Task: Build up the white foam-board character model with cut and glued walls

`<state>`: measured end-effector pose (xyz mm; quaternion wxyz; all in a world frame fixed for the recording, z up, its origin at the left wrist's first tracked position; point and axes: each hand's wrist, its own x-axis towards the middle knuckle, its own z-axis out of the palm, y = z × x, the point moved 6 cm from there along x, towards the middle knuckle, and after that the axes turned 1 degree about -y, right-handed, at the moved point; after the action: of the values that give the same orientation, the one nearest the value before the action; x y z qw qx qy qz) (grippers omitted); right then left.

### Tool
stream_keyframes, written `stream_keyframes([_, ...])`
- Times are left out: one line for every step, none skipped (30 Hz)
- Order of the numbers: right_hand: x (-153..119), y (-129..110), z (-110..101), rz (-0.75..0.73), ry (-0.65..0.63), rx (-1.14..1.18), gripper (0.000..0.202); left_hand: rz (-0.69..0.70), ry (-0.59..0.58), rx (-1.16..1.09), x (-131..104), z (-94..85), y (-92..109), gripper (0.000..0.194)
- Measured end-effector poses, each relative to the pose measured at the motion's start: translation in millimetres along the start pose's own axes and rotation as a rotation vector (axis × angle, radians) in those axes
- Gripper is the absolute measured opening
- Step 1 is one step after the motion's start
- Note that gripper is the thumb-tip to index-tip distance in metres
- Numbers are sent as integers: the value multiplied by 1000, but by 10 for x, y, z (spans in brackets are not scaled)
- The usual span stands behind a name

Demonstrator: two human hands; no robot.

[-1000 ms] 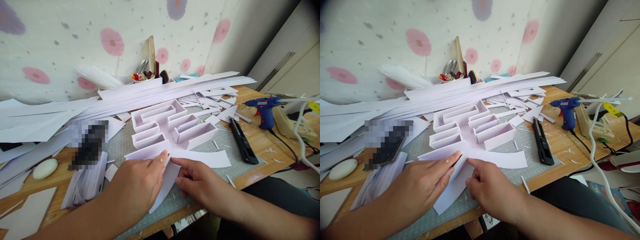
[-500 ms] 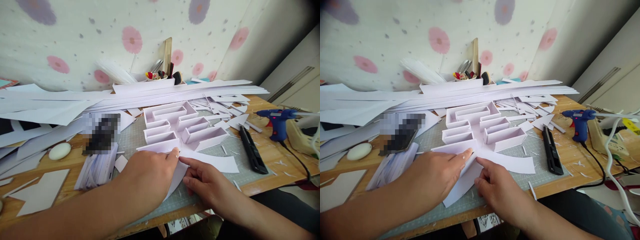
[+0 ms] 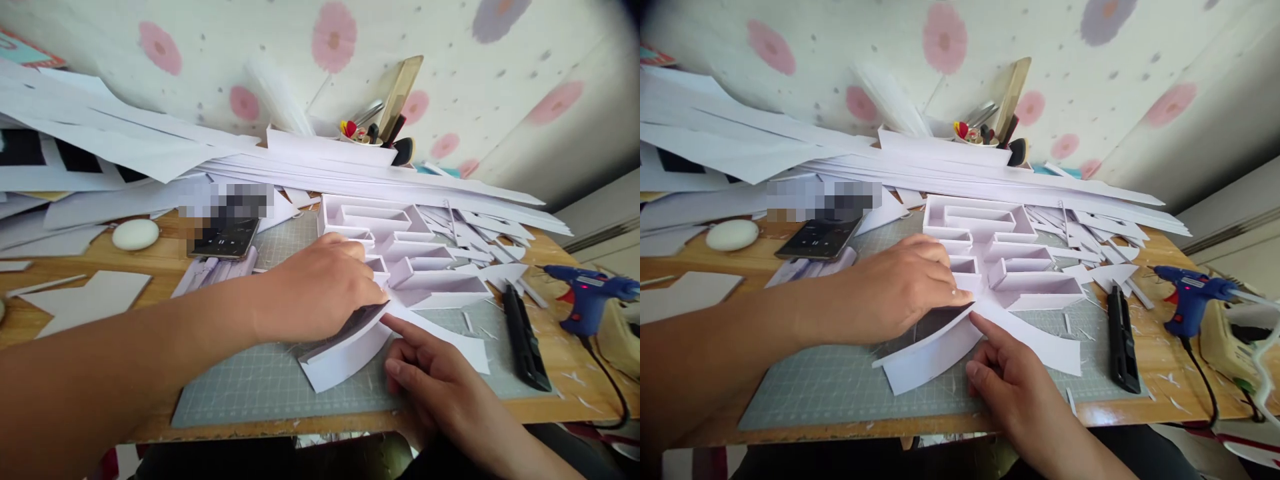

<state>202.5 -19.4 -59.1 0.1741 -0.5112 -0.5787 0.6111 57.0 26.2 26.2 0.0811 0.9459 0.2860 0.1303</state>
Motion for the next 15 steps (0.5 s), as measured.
stream_keyframes([-1,1,0,6,0,6,62,1,23,-3,-5,2,-14,26])
stream_keyframes([-2,-3,1,11,0,13,63,-7,46,3,-13,2,-26,27])
stream_keyframes([-3,-10,2,15,-2,18,64,-20,67,15,-23,2,-33,28])
stream_keyframes([-3,-19,5,20,-6,20,64,-35,86,32,-34,0,-36,29])
stream_keyframes([-2,-30,9,21,-12,20,65,-52,100,50,-45,-1,-38,30])
stream_keyframes([-2,-40,12,23,-17,19,67,-67,110,65,-54,-2,-39,30])
stream_keyframes([-2,-48,14,25,-21,15,68,-77,114,73,-61,0,-40,31])
stream_keyframes([-2,-52,13,28,-21,9,69,-84,112,72,-64,5,-43,31])
stream_keyframes([-4,-51,9,34,-19,1,69,-86,103,58,-64,15,-47,31])
stream_keyframes([-7,-47,3,41,-14,-5,69,-87,94,35,-62,25,-54,31])
stream_keyframes([-12,-37,-5,52,-9,-13,70,-88,92,9,-59,32,-63,32])
stream_keyframes([-19,-24,-11,66,-8,-19,69,-92,97,-15,-56,35,-74,32])
stream_keyframes([-27,-11,-15,80,-10,-24,69,-101,107,-32,-54,34,-87,32])
stream_keyframes([-36,0,-18,93,-15,-25,68,-109,121,-43,-53,30,-97,31])
stream_keyframes([-44,8,-17,103,-26,-23,68,-114,132,-52,-52,28,-103,30])
